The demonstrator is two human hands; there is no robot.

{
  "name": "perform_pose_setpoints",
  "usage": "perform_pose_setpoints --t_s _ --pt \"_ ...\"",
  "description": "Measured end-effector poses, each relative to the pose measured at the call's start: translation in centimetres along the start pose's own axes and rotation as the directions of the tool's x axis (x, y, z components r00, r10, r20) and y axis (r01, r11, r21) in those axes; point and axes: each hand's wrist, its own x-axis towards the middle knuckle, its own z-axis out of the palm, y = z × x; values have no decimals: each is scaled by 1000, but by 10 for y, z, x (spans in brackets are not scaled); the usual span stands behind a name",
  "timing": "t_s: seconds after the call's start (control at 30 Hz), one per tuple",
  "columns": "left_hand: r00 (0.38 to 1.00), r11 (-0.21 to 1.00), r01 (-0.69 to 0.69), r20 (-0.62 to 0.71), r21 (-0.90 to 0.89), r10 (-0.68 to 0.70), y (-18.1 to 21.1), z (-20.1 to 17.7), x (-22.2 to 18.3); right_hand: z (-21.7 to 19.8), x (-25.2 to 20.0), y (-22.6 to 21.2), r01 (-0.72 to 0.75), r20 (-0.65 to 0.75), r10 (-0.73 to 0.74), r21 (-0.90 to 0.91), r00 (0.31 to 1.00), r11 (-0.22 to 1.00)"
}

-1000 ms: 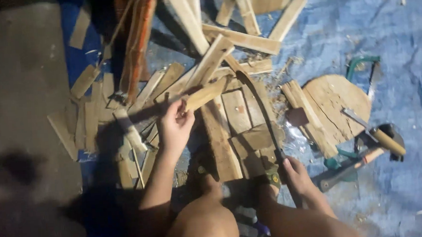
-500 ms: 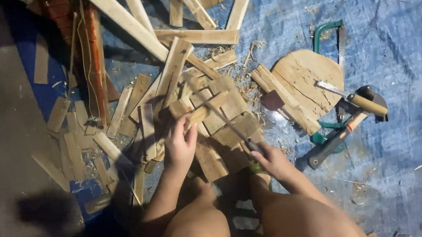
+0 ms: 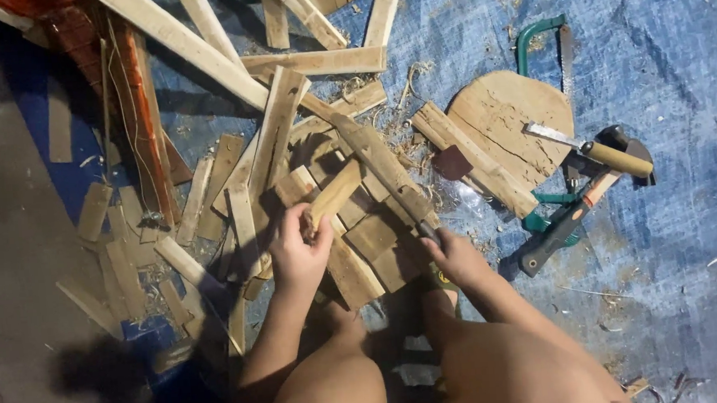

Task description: The person is using a curved blade to scrape and shape small wooden slats, occasionally using a hammer, while sitting on a tarp.

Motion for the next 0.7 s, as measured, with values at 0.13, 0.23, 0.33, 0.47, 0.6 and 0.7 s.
perform_pose_setpoints --t_s 0.13,0.23,0.33,0.47,0.6,0.7 --pt "997 997 73 22 -31 -72 -2 11 4 -2 -7 -10 47 19 -46 -47 999 998" --pt "991 989 109 88 -97 -100 13 4 19 -3 -10 -7 66 19 -65 -54 998 996" --pt "902 926 361 294 -108 -317 22 -7 29 -10 -20 -15 75 24 -73 -108 997 991" --pt "859 898 436 320 -53 -398 21 -8 26 -9 3 14 65 -7 -67 -170 998 983" --pt "879 916 397 309 -53 -363 13 2 20 -21 12 7 26 -24 -31 -172 999 985" --pt "883 941 338 347 -1 -317 18 -3 25 -12 4 -3 44 -17 -47 -165 999 985"
